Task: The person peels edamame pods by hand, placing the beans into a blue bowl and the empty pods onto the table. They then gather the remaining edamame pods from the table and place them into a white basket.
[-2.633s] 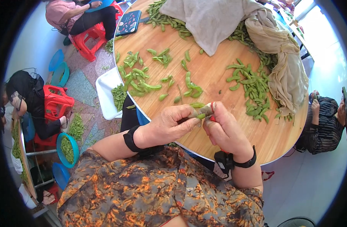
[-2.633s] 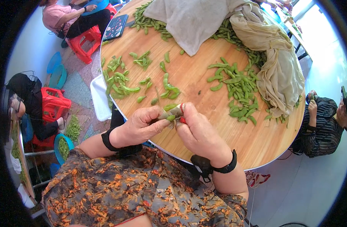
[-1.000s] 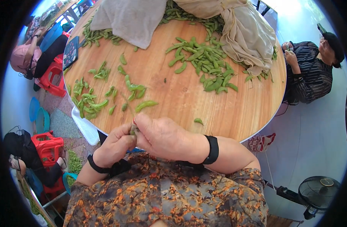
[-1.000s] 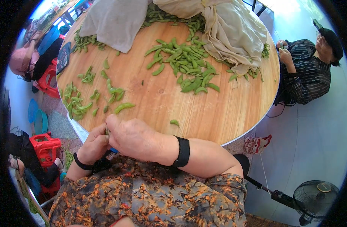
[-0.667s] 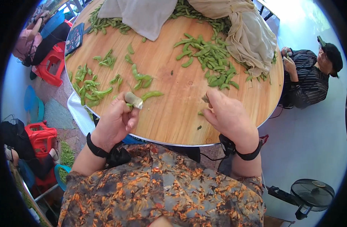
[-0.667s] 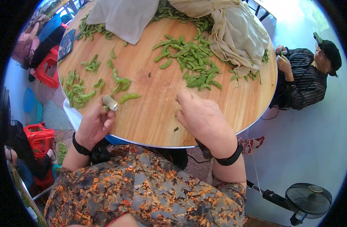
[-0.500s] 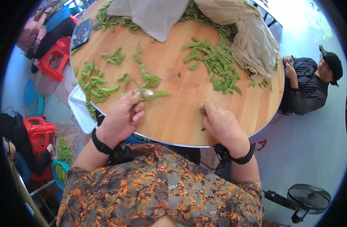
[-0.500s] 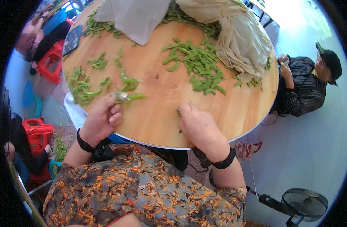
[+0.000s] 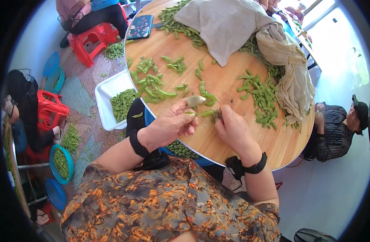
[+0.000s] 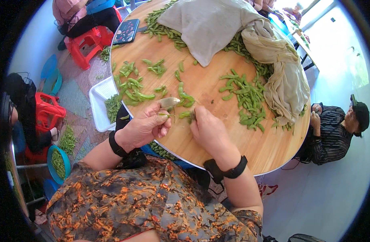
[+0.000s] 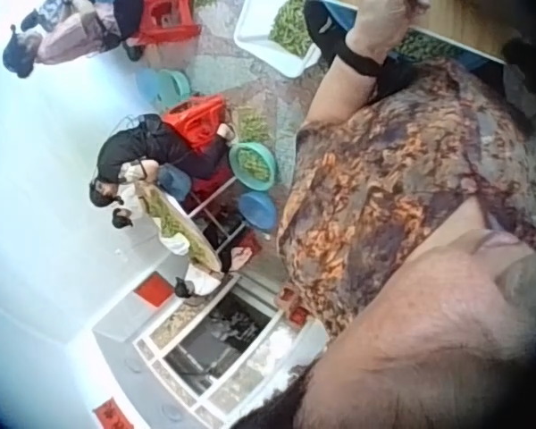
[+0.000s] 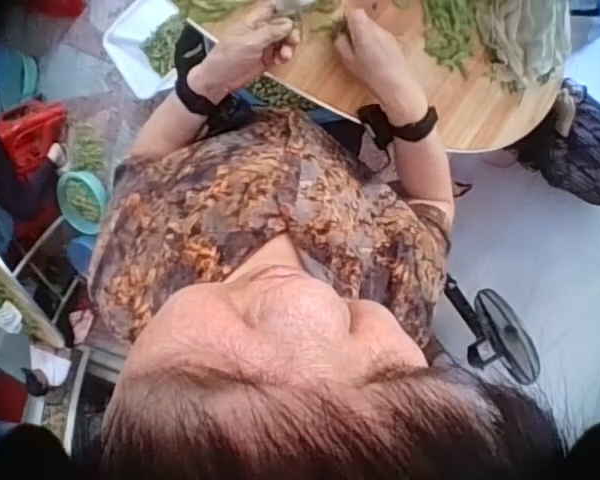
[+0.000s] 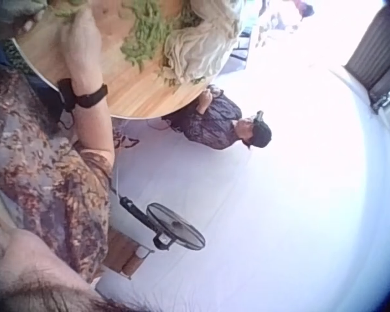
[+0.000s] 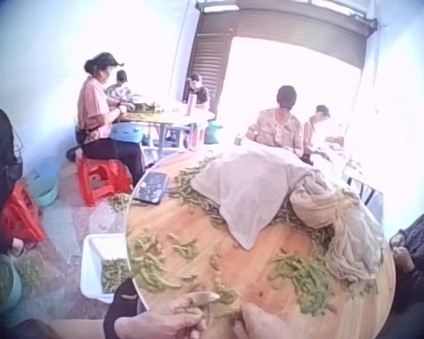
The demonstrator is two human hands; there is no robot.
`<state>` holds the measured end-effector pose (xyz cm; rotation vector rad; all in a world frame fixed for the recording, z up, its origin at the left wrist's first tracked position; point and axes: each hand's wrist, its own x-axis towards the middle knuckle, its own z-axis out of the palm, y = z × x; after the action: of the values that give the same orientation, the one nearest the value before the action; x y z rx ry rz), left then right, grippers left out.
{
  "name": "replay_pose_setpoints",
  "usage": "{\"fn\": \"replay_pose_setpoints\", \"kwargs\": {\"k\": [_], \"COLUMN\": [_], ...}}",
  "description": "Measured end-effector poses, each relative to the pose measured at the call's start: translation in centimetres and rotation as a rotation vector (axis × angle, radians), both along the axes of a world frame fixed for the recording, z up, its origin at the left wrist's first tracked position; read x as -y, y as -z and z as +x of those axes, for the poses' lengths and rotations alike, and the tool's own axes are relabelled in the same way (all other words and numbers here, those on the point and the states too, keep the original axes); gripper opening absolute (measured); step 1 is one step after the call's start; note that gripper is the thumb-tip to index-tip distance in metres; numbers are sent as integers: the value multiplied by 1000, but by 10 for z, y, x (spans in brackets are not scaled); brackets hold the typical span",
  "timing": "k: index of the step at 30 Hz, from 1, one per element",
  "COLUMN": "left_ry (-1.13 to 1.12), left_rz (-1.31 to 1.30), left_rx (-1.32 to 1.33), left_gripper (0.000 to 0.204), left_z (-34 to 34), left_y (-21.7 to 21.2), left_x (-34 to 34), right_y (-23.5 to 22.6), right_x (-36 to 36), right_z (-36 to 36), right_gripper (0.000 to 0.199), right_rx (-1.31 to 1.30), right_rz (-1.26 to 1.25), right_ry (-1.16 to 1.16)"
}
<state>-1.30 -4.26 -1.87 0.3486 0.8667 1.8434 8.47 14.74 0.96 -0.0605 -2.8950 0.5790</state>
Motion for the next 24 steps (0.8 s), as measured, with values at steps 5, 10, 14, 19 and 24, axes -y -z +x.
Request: {"fn": "replay_pose_setpoints", "kwargs": {"k": [5,10,14,19,24], "left_ry": [-37,100,-90,325,245], "left_rz": [2,-97,-152,-226,-320], "left_rx": [-44,-253,-348,-586,-1046], "left_gripper": [48,56,59,40,34], "left_z": [-3,0,4,-2,14], "left_y": [5,-2,-20,-5,92], "left_x": [5,8,27,87,72], "right_y": [-21,-17,-18,-25,-12], "right_x": [29,44,26,-9,4], "right_z": [-20,-21,-24,-14,-33], "right_gripper": [18,22,25,43,44], "right_rx": [-2,-104,-109,218,269], "right_rz": [-312,-129,-251,-62,4], "right_ry": [6,-232,-66,117,4]}}
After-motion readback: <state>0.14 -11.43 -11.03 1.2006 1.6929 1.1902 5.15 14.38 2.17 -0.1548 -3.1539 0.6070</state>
